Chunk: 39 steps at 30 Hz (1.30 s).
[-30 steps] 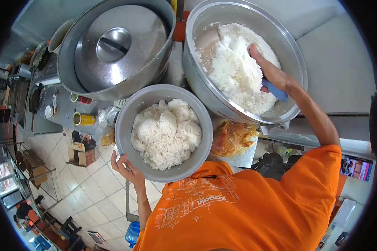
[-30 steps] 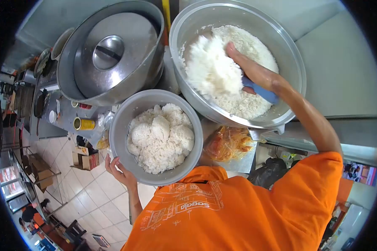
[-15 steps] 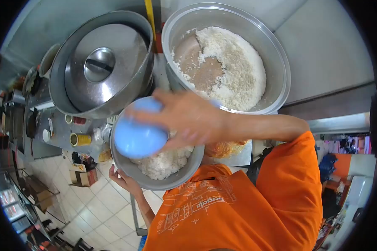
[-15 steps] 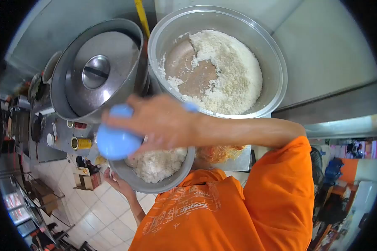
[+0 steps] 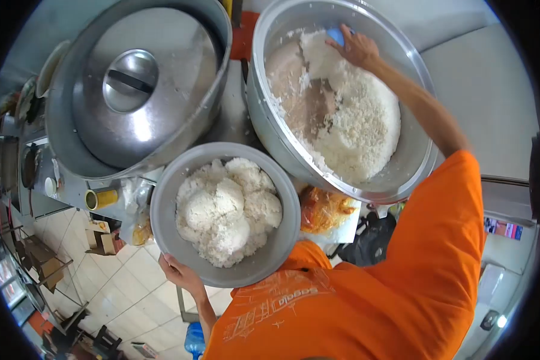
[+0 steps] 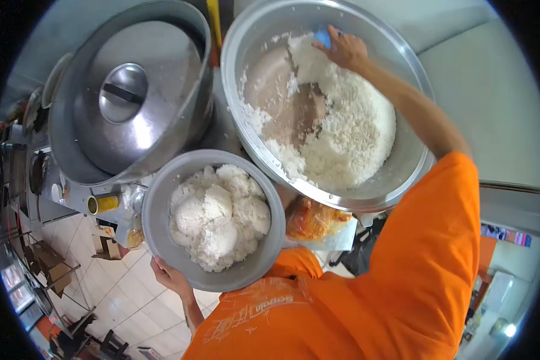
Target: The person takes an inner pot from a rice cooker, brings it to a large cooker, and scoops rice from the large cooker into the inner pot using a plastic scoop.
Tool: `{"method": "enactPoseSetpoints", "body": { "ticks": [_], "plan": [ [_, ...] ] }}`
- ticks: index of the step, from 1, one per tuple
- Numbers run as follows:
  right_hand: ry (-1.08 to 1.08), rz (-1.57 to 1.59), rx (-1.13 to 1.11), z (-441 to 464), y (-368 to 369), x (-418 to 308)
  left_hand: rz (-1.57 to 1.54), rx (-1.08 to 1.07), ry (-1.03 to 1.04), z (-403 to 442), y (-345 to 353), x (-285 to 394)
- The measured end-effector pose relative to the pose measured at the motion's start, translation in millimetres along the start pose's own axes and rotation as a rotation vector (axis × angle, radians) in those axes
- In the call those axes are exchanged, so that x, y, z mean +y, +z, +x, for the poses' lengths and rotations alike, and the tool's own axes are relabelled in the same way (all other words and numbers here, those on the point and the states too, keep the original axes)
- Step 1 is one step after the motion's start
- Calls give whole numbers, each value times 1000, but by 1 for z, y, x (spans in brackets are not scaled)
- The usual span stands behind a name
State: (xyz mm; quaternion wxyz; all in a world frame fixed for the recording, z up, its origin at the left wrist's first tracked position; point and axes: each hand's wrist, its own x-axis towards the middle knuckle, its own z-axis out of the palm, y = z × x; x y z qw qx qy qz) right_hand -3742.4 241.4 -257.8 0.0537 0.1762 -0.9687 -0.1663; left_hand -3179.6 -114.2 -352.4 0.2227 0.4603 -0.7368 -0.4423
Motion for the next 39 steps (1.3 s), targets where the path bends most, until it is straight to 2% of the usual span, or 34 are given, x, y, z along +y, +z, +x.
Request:
{"method": "enactPoseSetpoints", "body": {
  "ticks": [1,2,5,7,8,9,10,11,12,16,18,19,21,23,24,27,28,30,32,34,36,37,38,39],
  "plan": [
    [7,4,-33,5,23,11,29,-7,-12,2,-2,0],
    [-138,-41,-69,28,49,31,40,-16,-17,3,-1,1],
    [-662,-176,104,17,41,20,108,-60,-11,5,-3,4],
    [-221,807,-474,12,36,-13,94,12,9,3,2,7],
    [-290,915,-424,-12,17,-45,102,19,5,4,2,7],
    [-214,735,-470,-20,25,-75,88,15,3,3,2,8],
    [-281,647,-540,-46,-11,-108,70,15,2,3,2,9],
    [-403,785,-451,-56,11,-121,79,30,-1,5,2,9],
    [-388,793,-638,-77,-37,-123,114,30,10,6,0,10],
    [-407,968,-685,-131,-31,-110,63,-1,47,6,0,2],
    [-330,942,-871,-143,-42,-102,93,3,45,6,2,6],
    [-330,950,-866,-149,-63,-98,122,16,38,7,1,7],
    [-76,896,-1153,-155,-111,-89,130,12,54,10,-1,5],
    [-117,869,-1103,-157,-91,-76,133,9,63,10,-2,3],
    [-13,855,-1173,-158,-102,-65,139,-4,62,10,-3,3],
    [66,865,-1020,-171,-139,-54,132,4,76,12,-2,0],
    [130,938,-850,-177,-156,-55,128,20,84,12,-1,-1],
    [96,1097,-621,-184,-198,-60,92,41,140,12,1,-3],
    [-126,1235,-401,-194,-219,-76,59,54,200,13,0,-6],
    [-354,1352,-316,-205,-234,-102,47,-36,122,13,-6,-12],
    [-607,1181,-259,-216,-248,-133,-19,-31,130,18,-6,-57],
    [-739,923,-126,-222,-250,-146,-80,-14,127,21,-4,-70],
    [-725,925,-115,-227,-251,-156,-42,-10,180,15,-4,-33],
    [-824,828,-131,-232,-252,-165,-40,-15,195,12,-1,-23]
  ]
}}
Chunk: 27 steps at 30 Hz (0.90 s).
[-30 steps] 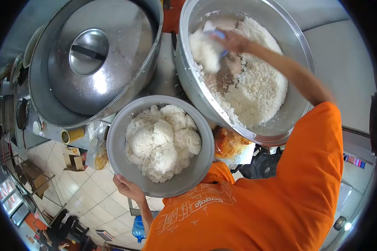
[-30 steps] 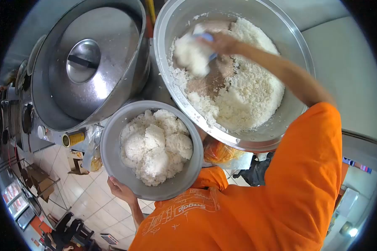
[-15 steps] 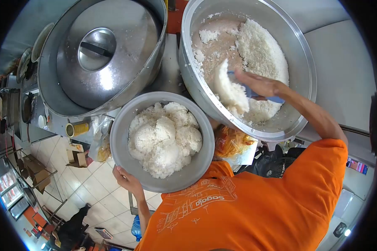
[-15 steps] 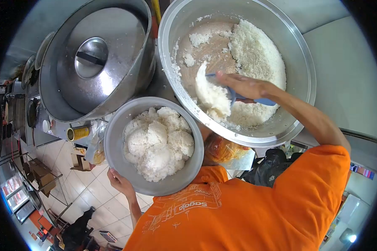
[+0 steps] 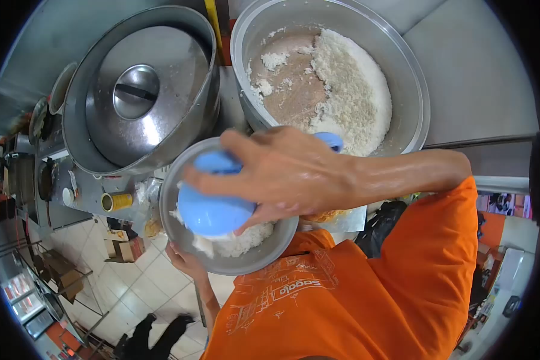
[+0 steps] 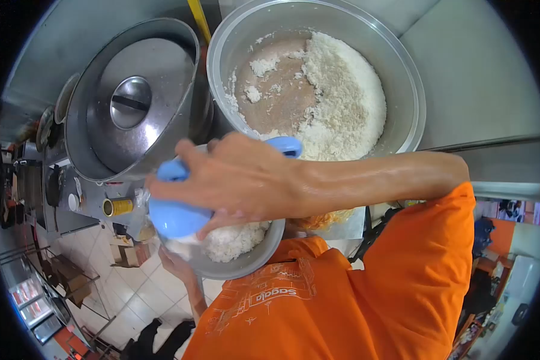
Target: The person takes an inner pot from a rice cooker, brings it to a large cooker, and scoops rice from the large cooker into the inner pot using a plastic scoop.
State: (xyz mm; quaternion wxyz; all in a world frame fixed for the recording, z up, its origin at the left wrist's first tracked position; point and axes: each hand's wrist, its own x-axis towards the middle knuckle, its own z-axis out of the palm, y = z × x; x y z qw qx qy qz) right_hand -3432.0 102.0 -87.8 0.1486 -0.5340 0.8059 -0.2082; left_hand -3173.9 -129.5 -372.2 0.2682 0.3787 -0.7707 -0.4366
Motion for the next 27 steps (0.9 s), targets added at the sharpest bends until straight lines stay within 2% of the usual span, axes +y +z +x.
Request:
{"method": "enactPoseSetpoints", "body": {
  "ticks": [1,3,5,7,9,11,13,14,16,19,20,22,24,25,27],
  "plan": [
    [-68,-75,-86,2,3,-4,4,17,-10,0,1,7],
    [-36,-72,-16,0,-12,-2,21,21,-92,1,-3,-1],
    [5,-77,44,-4,-22,19,7,8,-90,2,-5,-2],
    [64,-207,403,-9,-21,64,-4,-15,-83,1,-2,0],
    [241,-245,331,-14,-29,112,-15,-2,-131,1,-2,9],
    [363,-420,254,-19,-15,193,27,-8,-95,0,0,18],
    [533,-434,43,-17,-11,245,70,-14,-49,0,2,25],
    [550,-422,60,-13,0,282,98,-3,-31,-1,3,28],
    [608,-645,227,2,26,344,133,13,0,1,5,32],
    [688,-463,260,34,38,355,168,19,42,6,5,27],
    [677,-447,249,39,45,344,188,57,63,7,4,19],
    [296,-276,103,32,59,315,205,86,60,2,3,18],
    [129,-388,57,23,71,288,118,-53,-155,4,1,32],
    [142,-380,49,11,75,273,124,-69,-161,5,-2,27],
    [83,-259,-198,-15,74,245,155,-108,-149,9,-7,13]
  ]
}}
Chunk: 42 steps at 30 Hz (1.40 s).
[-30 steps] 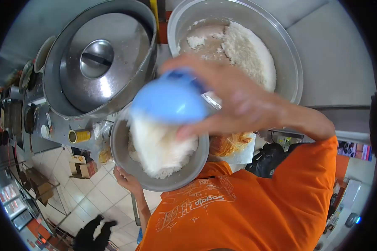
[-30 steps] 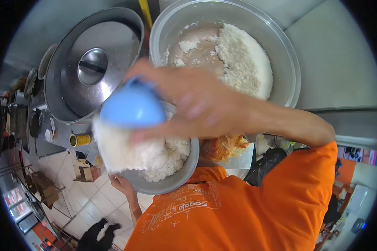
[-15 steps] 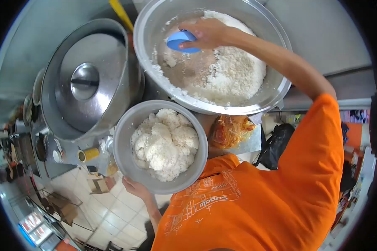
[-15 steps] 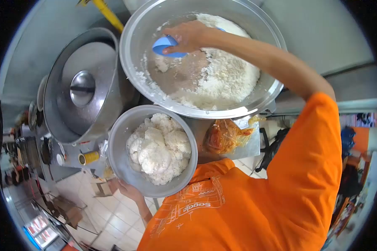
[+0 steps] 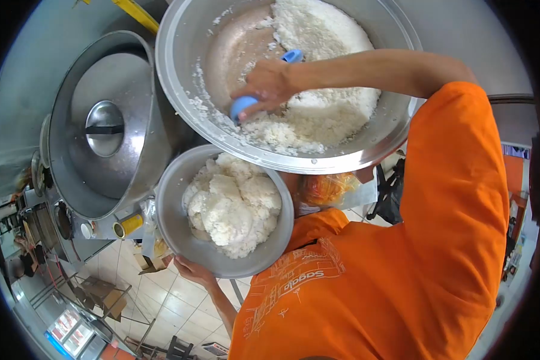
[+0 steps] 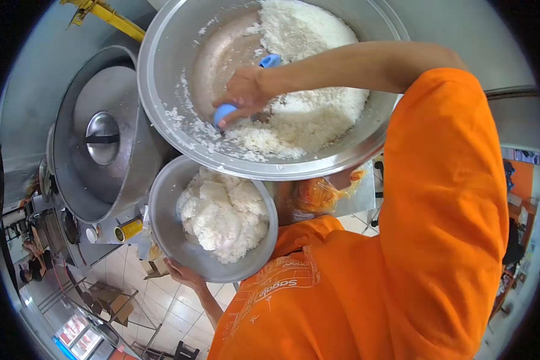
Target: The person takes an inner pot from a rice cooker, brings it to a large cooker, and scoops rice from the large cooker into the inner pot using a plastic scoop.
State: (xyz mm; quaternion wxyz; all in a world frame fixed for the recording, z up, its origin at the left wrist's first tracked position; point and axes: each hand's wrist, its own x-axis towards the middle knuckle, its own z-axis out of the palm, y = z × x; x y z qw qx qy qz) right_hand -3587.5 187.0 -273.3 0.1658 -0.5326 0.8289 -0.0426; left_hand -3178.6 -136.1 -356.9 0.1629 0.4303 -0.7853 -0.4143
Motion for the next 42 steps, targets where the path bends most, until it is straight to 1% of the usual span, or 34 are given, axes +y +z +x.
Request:
{"method": "enactPoseSetpoints", "body": {
  "ticks": [1,3,4,6,7,9,10,12,13,15,16,19,20,21,23,24,26,27,28,29,30,31,33,34,36,37,38,39,40,42],
  "plan": [
    [8,0,-10,-16,1,-7,-3,-11,-6,-1,2,0],
    [16,33,-187,-46,0,-17,-102,95,78,-2,8,5],
    [19,29,-194,-54,-2,-22,-108,91,73,-3,10,10],
    [95,129,-186,-67,-5,-32,-78,73,41,-4,8,16],
    [95,125,-189,-74,-9,-36,-81,74,38,-2,5,7],
    [200,290,-266,-84,-18,-40,-81,67,61,7,3,-15],
    [196,281,-266,-91,-20,-38,-87,73,59,5,3,-9],
    [446,508,-332,-104,-23,-33,-42,90,126,2,5,7],
    [442,499,-336,-111,-28,-32,-48,96,120,0,7,15],
    [421,681,-277,-128,-50,-41,-52,125,113,-4,9,26],
    [428,677,-278,-132,-63,-48,-58,120,112,-6,8,26],
    [810,893,-241,-144,-108,-79,-62,108,123,-5,7,25],
    [792,853,-123,-146,-121,-94,-44,101,121,-4,6,21],
    [662,821,46,-146,-119,-101,-25,95,121,-2,4,16],
    [296,948,222,-135,-127,-123,-55,94,109,1,4,3],
    [221,988,311,-125,-121,-141,-77,97,88,3,4,-4],
    [-23,758,481,-104,-106,-170,-102,104,138,9,6,-26],
    [-95,640,483,-95,-101,-184,-126,127,174,13,7,-29],
    [-137,371,453,-88,-100,-196,-66,91,84,6,5,-12],
    [-137,368,462,-85,-100,-203,-67,93,93,10,7,-19],
    [-195,373,462,-81,-100,-208,-74,120,138,15,10,-34],
    [-190,348,487,-82,-106,-206,-82,154,175,18,8,-44],
    [-178,298,537,-85,-118,-204,-56,167,166,17,5,-42],
    [-87,204,528,-91,-126,-196,-31,154,167,14,5,-38],
    [-4,68,691,-106,-124,-157,-43,167,141,6,7,-20],
    [162,13,565,-118,-127,-138,-53,165,148,4,6,-10],
    [361,91,380,-131,-133,-123,-45,146,155,3,4,-5],
    [490,-112,346,-144,-123,-104,-48,142,137,1,3,-2],
    [641,-201,167,-156,-118,-85,-70,124,122,1,3,2],
    [816,-287,-60,-181,-100,-51,-58,124,104,0,4,6]
  ]
}}
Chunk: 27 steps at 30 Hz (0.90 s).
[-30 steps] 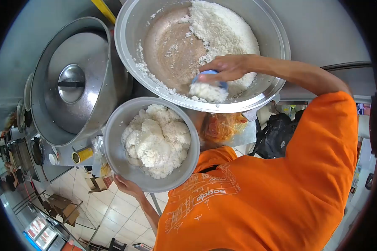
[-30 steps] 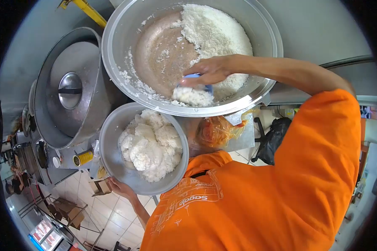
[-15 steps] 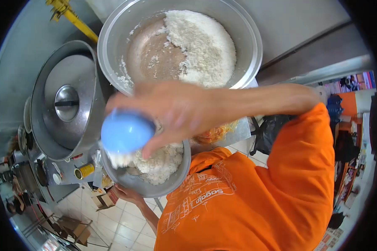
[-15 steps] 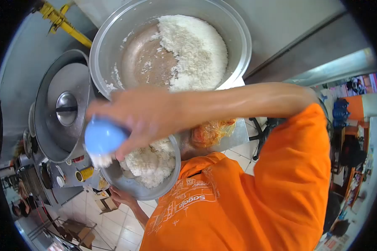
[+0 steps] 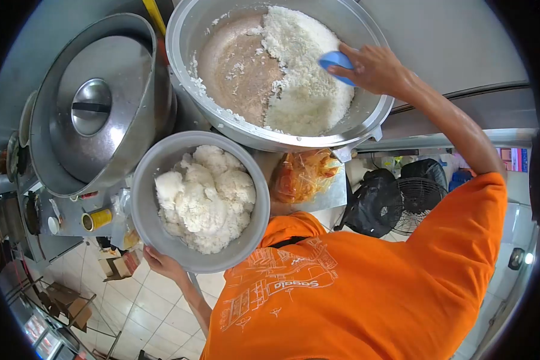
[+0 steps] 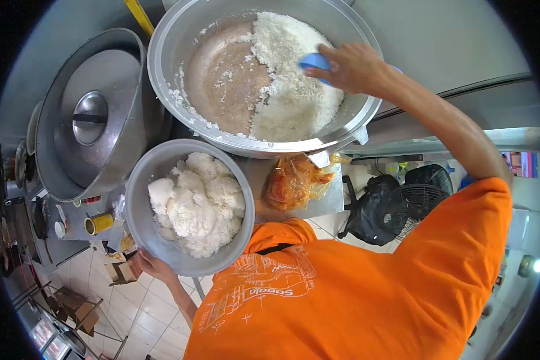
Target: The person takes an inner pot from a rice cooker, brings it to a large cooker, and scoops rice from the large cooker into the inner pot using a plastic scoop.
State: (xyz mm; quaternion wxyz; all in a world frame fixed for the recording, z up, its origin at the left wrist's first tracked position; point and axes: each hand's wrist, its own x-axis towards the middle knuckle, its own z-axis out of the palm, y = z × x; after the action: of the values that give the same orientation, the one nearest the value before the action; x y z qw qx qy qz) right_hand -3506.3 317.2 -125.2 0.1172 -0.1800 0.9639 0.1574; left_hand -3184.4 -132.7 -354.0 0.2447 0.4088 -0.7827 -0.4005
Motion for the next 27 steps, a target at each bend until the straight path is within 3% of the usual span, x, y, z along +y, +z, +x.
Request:
{"method": "enactPoseSetpoints", "body": {
  "ticks": [3,14,17,20,22,27],
  "plan": [
    [57,-148,-208,7,40,23,-91,0,-47,-1,3,7],
    [132,58,-389,26,62,-9,21,34,-108,-1,5,7],
    [109,109,-556,34,56,-27,82,18,-116,0,3,1],
    [36,188,-429,40,77,-29,113,30,-106,2,5,0],
    [219,239,-524,48,80,-36,128,53,-135,1,6,3],
    [141,215,-596,56,76,-49,196,39,-119,0,5,7]
  ]
}}
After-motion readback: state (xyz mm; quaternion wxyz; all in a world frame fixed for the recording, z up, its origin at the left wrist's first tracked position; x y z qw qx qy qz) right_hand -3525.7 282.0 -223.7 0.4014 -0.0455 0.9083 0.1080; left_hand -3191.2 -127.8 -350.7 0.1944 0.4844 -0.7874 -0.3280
